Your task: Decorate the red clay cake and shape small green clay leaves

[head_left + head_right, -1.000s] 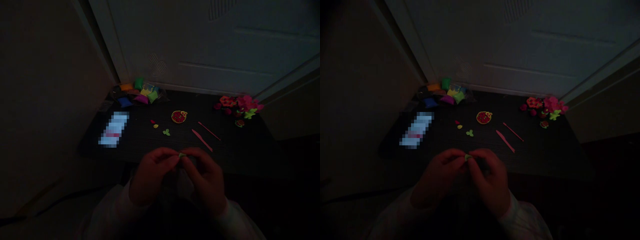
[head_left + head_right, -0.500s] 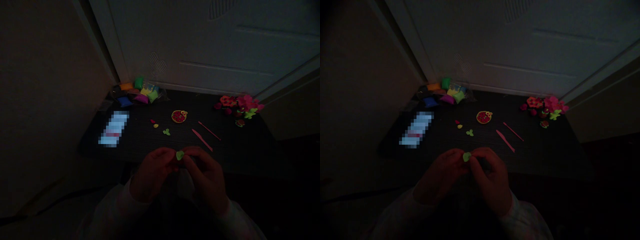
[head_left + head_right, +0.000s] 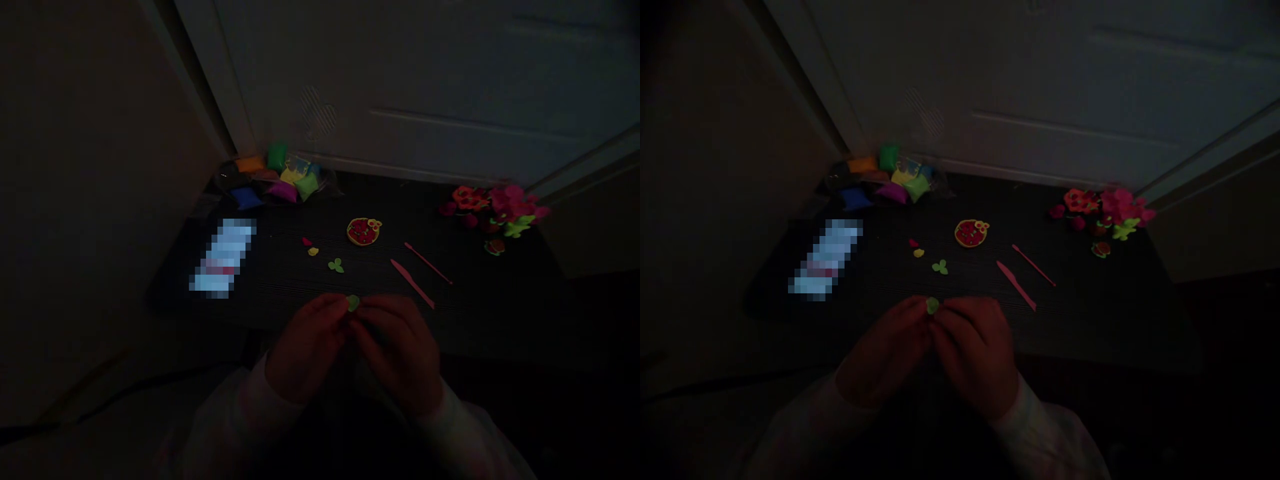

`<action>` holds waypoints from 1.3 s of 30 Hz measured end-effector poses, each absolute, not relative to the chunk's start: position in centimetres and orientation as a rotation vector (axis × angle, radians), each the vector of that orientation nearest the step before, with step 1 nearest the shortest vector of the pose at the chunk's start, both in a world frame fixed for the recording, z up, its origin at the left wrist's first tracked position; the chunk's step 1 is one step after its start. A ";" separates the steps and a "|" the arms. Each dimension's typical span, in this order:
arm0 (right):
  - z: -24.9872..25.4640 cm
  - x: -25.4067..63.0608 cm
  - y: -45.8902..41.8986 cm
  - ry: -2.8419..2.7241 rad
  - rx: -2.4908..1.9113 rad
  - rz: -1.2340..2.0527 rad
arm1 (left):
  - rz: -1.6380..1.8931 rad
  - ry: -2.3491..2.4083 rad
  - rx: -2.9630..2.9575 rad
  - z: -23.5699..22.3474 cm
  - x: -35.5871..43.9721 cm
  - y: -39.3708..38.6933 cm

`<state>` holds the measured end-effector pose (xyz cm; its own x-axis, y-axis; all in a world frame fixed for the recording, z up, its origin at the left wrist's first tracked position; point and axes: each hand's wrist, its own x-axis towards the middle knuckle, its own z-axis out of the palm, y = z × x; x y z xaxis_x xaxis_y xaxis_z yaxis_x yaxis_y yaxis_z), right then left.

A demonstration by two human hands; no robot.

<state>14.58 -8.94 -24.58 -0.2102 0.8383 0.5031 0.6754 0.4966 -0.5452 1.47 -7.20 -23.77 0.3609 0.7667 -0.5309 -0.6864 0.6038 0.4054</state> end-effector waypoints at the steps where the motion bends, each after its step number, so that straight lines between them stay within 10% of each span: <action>1: -24.8 14.7 -8.7 -1.973 -1.246 0.246 | 0.940 0.753 0.106 -24.0 1.6 -7.1; 11: -26.1 15.6 -5.6 -2.043 -1.313 0.361 | 0.903 1.030 0.269 -25.4 1.2 -5.0; 21: -28.0 14.8 -2.7 -2.219 -1.391 0.436 | 0.765 1.497 1.932 -27.2 -2.2 -2.7; 39: -27.2 15.7 1.2 -2.229 -1.703 0.593 | 0.662 1.467 2.316 -29.0 -1.4 -3.0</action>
